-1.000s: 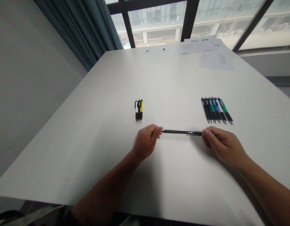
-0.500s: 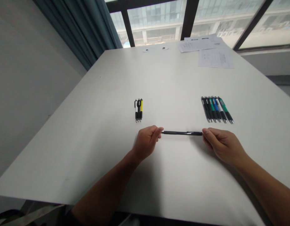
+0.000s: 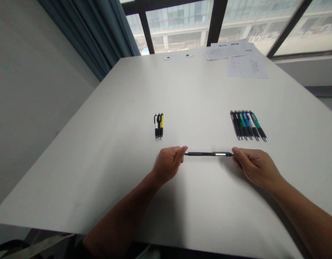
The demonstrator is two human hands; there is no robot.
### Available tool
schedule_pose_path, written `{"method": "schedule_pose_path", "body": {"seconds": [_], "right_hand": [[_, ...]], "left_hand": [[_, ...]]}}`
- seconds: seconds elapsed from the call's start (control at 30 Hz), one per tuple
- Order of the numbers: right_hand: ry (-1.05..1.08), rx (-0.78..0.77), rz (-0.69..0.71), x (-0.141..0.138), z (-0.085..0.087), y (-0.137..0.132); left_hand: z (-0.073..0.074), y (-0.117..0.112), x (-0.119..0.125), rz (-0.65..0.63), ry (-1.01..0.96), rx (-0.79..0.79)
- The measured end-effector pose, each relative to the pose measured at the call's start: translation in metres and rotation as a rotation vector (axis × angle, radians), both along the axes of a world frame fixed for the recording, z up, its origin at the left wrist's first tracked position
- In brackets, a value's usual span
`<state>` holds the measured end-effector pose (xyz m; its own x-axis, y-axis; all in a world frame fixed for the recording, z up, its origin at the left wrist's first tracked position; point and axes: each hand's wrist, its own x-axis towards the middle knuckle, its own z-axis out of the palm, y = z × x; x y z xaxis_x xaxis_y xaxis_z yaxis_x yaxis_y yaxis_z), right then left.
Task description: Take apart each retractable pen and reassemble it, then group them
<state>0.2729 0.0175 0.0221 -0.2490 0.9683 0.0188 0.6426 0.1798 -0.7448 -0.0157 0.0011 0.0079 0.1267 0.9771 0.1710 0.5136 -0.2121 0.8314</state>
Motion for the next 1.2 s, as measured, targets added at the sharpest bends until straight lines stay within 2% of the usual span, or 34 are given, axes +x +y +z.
{"method": "schedule_pose_path", "body": {"seconds": [0.23, 0.73, 1.2], "right_hand": [[-0.007, 0.006, 0.035, 0.0, 0.0, 0.001], [0.086, -0.122, 0.034, 0.005, -0.009, 0.001], [0.154, -0.169, 0.009, 0.006, -0.013, 0.001]], "left_hand": [[0.002, 0.001, -0.001, -0.003, -0.02, -0.019], [0.002, 0.004, 0.002, 0.046, -0.102, -0.073], [-0.003, 0.005, 0.001, 0.064, -0.134, -0.043]]}}
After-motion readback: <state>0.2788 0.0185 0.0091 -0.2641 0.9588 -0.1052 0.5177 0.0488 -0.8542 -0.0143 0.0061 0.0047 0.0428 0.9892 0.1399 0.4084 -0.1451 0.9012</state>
